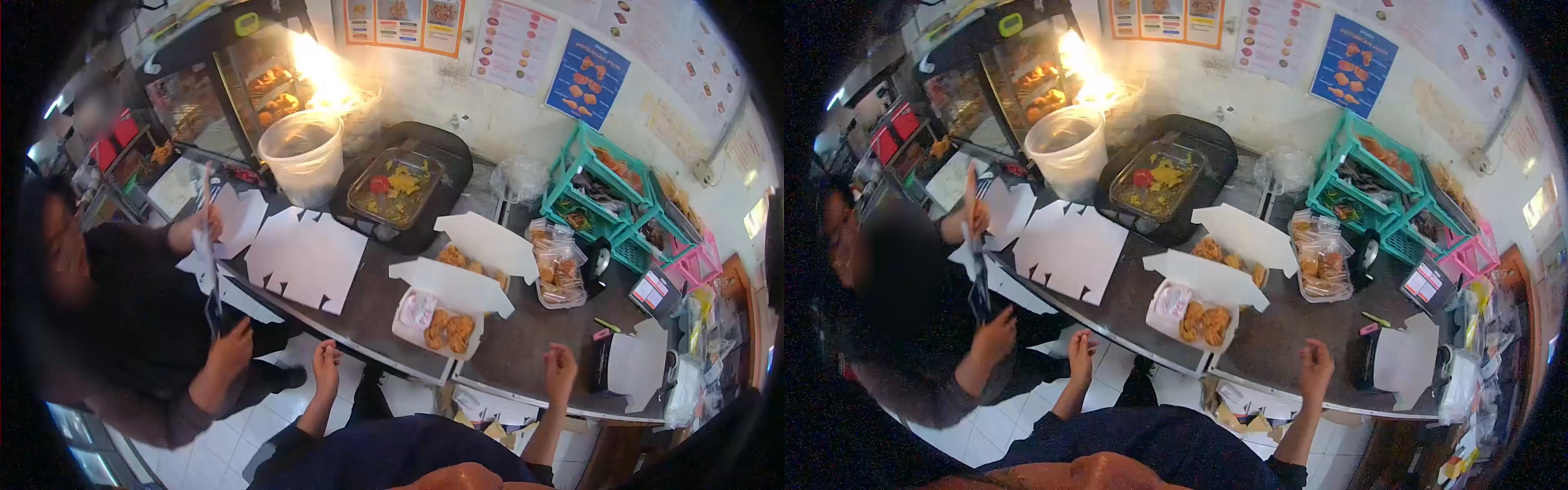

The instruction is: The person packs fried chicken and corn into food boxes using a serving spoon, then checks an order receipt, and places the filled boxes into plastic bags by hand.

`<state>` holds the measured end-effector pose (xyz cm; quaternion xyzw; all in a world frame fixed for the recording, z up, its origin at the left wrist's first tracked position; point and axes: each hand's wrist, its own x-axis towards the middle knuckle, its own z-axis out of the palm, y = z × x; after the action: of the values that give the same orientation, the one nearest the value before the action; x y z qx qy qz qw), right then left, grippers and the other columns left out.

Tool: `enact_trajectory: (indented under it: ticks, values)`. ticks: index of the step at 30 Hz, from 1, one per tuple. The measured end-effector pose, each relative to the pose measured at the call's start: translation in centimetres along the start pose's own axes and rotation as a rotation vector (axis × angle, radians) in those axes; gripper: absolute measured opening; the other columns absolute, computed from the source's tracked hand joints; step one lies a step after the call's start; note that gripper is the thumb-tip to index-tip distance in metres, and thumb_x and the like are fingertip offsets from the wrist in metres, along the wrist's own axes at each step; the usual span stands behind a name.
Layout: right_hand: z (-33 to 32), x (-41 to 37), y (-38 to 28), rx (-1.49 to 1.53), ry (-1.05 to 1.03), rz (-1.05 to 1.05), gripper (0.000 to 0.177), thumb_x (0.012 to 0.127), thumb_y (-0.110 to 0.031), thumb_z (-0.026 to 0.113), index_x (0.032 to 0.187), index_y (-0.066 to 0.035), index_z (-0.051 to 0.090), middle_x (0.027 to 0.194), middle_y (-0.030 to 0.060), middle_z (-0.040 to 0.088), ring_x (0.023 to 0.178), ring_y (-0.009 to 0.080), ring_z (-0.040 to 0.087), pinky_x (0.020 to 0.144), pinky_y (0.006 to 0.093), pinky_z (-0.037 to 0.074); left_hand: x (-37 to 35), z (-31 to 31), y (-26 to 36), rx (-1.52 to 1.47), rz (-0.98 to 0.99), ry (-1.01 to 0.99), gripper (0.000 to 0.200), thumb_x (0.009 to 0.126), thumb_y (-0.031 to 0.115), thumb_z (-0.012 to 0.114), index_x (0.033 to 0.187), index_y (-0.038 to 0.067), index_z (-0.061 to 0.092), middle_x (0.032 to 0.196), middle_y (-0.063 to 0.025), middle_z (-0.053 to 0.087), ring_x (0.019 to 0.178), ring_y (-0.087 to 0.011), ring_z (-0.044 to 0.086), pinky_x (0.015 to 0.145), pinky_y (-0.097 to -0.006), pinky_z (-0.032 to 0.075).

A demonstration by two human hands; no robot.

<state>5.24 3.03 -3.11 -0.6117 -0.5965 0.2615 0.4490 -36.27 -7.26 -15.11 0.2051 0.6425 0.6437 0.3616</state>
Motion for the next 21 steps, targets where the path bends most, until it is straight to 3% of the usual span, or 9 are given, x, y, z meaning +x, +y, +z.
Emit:
enact_trajectory:
  ticks: [2, 5, 8, 11, 14, 17, 21]
  values:
    - [4.2, 1.4, -2.9, -0.060, -0.121, 0.031, 0.015, 0.079, -0.007, 0.049, 0.092, -0.001, 0.052, 0.074, 0.0070, 0.057, 0.066, 0.0139, 0.053, 0.062, 0.0264, 0.042, 1.9, 0.2, 0.0, -0.020, -0.013, -0.002, 0.014, 0.085, 0.018, 0.043, 0.095, 0.010, 0.049, 0.085, -0.0006, 0.051, 0.070, -0.0087, 0.050, 0.059, -0.0208, 0.037]
    - [8.7, 3.9, -6.0, -0.089, -0.004, -0.030, 0.017, 0.079, -0.009, 0.048, 0.093, -0.001, 0.053, 0.084, 0.0107, 0.057, 0.079, 0.0185, 0.053, 0.071, 0.0297, 0.041, 4.8, 1.5, 2.3, 0.094, -0.003, -0.057, 0.014, 0.084, 0.016, 0.045, 0.092, 0.006, 0.050, 0.082, -0.0011, 0.052, 0.068, -0.0077, 0.051, 0.056, -0.0201, 0.037]
    - [11.5, 5.9, -8.5, -0.283, 0.018, -0.126, 0.017, 0.080, -0.011, 0.047, 0.093, -0.001, 0.053, 0.091, 0.0125, 0.054, 0.089, 0.0227, 0.051, 0.078, 0.0335, 0.038, 7.1, 3.6, 5.2, -0.092, 0.018, -0.210, 0.013, 0.084, 0.015, 0.045, 0.090, 0.005, 0.051, 0.070, -0.0010, 0.052, 0.057, -0.0058, 0.048, 0.050, -0.0192, 0.036]
    - [13.6, 7.0, -9.7, -0.286, -0.016, -0.250, 0.018, 0.080, -0.012, 0.046, 0.092, -0.001, 0.053, 0.095, 0.0135, 0.053, 0.092, 0.0266, 0.049, 0.081, 0.0358, 0.036, 9.2, 3.6, 8.5, -0.003, -0.187, -0.319, 0.017, 0.086, 0.019, 0.043, 0.086, 0.004, 0.052, 0.055, 0.0018, 0.047, 0.046, -0.0042, 0.042, 0.043, -0.0181, 0.032]
    - [14.9, 7.6, -10.5, -0.288, 0.063, -0.210, 0.018, 0.081, -0.012, 0.046, 0.091, 0.001, 0.053, 0.093, 0.0132, 0.053, 0.091, 0.0280, 0.049, 0.080, 0.0362, 0.036, 11.4, 3.0, 9.3, -0.013, -0.125, -0.360, 0.024, 0.087, 0.023, 0.041, 0.080, 0.004, 0.054, 0.046, 0.0052, 0.039, 0.041, -0.0035, 0.036, 0.040, -0.0176, 0.028]
    - [15.4, 7.8, -11.8, -0.323, 0.007, -0.120, 0.018, 0.080, -0.011, 0.045, 0.089, 0.002, 0.053, 0.091, 0.0137, 0.053, 0.089, 0.0285, 0.049, 0.077, 0.0358, 0.038, 12.8, 2.2, 8.4, 0.015, -0.129, -0.416, 0.028, 0.086, 0.028, 0.042, 0.078, 0.005, 0.054, 0.050, 0.0049, 0.040, 0.045, -0.0030, 0.035, 0.042, -0.0176, 0.028]
    - [15.3, 6.5, -12.7, -0.379, -0.094, -0.060, 0.017, 0.079, -0.010, 0.046, 0.088, 0.003, 0.053, 0.089, 0.0145, 0.053, 0.086, 0.0293, 0.050, 0.073, 0.0359, 0.040, 13.4, 2.6, 9.0, 0.087, 0.043, -0.442, 0.025, 0.084, 0.025, 0.043, 0.083, 0.003, 0.054, 0.061, 0.0033, 0.046, 0.055, -0.0030, 0.039, 0.050, -0.0185, 0.032]
